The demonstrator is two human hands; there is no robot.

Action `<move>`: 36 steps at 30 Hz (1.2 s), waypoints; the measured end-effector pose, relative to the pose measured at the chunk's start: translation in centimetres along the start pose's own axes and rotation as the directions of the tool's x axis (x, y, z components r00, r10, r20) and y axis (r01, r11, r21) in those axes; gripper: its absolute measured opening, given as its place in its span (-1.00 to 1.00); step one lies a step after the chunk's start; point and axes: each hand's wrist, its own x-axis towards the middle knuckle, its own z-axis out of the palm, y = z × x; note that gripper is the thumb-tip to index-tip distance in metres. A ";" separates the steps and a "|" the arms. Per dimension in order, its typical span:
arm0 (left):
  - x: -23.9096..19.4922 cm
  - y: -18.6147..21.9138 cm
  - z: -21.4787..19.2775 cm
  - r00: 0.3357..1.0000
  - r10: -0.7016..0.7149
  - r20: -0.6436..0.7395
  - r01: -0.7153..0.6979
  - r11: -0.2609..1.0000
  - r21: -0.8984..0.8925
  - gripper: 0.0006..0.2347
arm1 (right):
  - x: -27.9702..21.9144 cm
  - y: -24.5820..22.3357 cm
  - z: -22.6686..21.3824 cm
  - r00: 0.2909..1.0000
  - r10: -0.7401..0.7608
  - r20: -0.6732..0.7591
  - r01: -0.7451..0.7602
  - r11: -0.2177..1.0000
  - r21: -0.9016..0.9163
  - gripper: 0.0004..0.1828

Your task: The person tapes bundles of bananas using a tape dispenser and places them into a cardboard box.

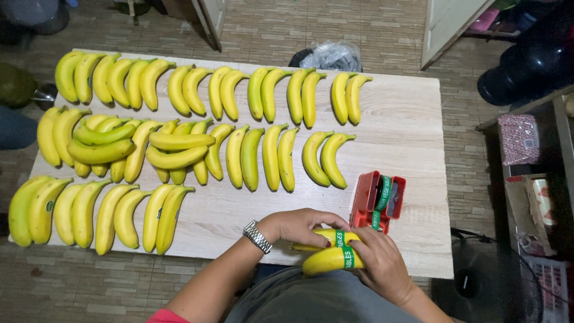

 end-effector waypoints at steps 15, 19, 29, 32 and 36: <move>0.8 2.4 1.7 0.869 0.491 -0.058 -0.176 0.417 0.892 -0.90 | -0.7 0.4 0.0 0.997 0.063 -0.034 -0.064 0.997 -0.033 -0.32; 0.8 2.4 1.8 0.859 0.513 0.002 -0.167 0.276 0.946 -0.87 | -0.1 0.4 -0.3 0.998 0.049 -0.040 -0.050 0.999 -0.021 -0.36; 1.4 1.7 1.8 0.837 0.541 0.078 -0.215 0.193 0.957 -0.90 | -0.5 1.0 0.2 0.995 0.095 -0.012 -0.095 0.995 0.006 -0.34; 1.7 1.3 2.0 0.823 0.566 0.045 -0.236 0.269 0.934 -0.91 | -0.3 0.8 -0.1 0.996 0.088 -0.018 -0.087 0.996 0.019 -0.36; 1.5 1.1 1.8 0.850 0.520 -0.090 -0.251 0.548 0.798 -0.88 | 0.6 0.5 -0.5 0.997 0.059 -0.057 -0.058 0.998 0.013 -0.40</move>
